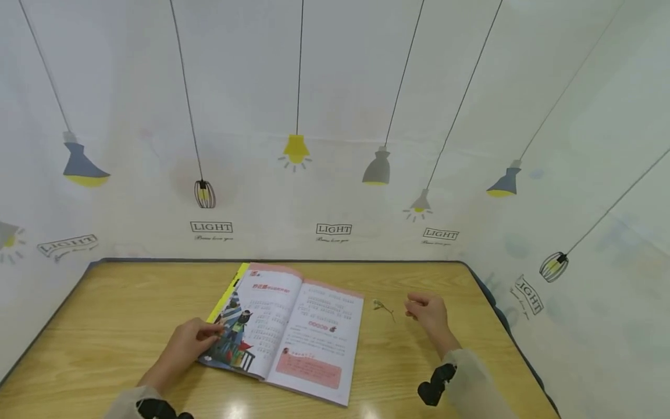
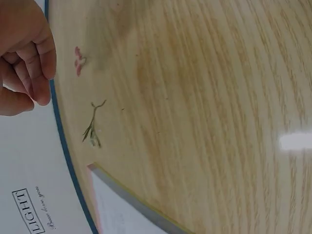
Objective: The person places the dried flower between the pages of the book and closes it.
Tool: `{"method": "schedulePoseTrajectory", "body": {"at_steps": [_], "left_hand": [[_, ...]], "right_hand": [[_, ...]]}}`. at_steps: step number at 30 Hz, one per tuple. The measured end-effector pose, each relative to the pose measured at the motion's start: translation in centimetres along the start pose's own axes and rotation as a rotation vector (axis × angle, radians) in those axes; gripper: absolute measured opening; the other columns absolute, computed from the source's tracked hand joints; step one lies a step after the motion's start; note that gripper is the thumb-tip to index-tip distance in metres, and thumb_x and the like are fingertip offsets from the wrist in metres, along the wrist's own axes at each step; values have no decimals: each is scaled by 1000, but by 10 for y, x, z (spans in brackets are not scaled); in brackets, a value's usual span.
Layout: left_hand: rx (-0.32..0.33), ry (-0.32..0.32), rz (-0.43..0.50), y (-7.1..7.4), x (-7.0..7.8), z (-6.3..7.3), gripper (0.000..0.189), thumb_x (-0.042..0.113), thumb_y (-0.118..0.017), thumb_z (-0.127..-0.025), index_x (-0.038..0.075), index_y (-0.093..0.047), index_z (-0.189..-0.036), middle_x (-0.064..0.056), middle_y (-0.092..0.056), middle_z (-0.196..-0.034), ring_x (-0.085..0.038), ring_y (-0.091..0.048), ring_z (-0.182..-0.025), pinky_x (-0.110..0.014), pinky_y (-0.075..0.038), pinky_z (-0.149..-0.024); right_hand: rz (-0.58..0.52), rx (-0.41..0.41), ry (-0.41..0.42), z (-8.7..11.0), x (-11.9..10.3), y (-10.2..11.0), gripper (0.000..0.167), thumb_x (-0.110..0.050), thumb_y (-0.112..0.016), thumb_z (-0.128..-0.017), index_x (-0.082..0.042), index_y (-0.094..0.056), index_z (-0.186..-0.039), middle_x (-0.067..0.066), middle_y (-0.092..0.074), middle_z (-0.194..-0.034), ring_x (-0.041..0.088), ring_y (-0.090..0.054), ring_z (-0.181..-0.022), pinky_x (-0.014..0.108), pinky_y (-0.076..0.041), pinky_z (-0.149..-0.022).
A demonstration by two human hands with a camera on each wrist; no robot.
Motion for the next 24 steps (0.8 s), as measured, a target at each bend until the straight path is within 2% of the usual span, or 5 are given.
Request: {"method": "schedulePoseTrajectory", "body": {"at_steps": [5,9,12,15,24], "left_hand": [[60,-41,34,-2,-7,6,23,1,-68,-79,2,-70,-101,-3,-48,-77,-15,-44,-69,-24,-40,-59],[101,-74,55,-5,-10,7,24,3,-69,-79,4,-70,-102,-2,-50,-79,-13,-44,-70,-22,-41,-60],[100,-75,50,-7,-10,7,24,4,-68,-80,5,-70,-104,-2,-49,-79,-13,-43,-69,-22,-40,-59],[103,-63,42,-7,-11,8,25,5,-69,-79,6,-70,-104,-1,-48,-77,-13,-42,-68,-22,-39,-59],[108,-41,71,-4,-12,10,27,5,-69,-80,7,-69,-107,-1,-47,-77,-13,-41,-68,-22,-39,-59]], "right_hand": [[104,-33,28,-2,7,-9,30,-4,-60,-87,13,-59,-111,22,-64,-93,28,-64,-76,39,-50,-70],[261,-69,75,-9,13,-18,26,-8,-63,-86,8,-64,-106,14,-64,-89,24,-60,-77,35,-48,-68],[344,-80,115,-13,17,-23,22,-9,-65,-83,5,-66,-101,9,-63,-87,20,-56,-77,33,-46,-66],[374,-89,150,-16,18,-26,21,-8,-66,-82,6,-67,-97,9,-63,-85,21,-56,-76,34,-45,-66],[415,-96,171,-22,24,-33,17,-10,-69,-81,3,-68,-93,7,-63,-84,19,-55,-74,33,-44,-64]]}}
Point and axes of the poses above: each hand's wrist, its own z-axis away from the middle knuckle, its own y-axis out of the back of the hand, x = y × z, the point moved 4 cm from there along -z, towards the middle knuckle
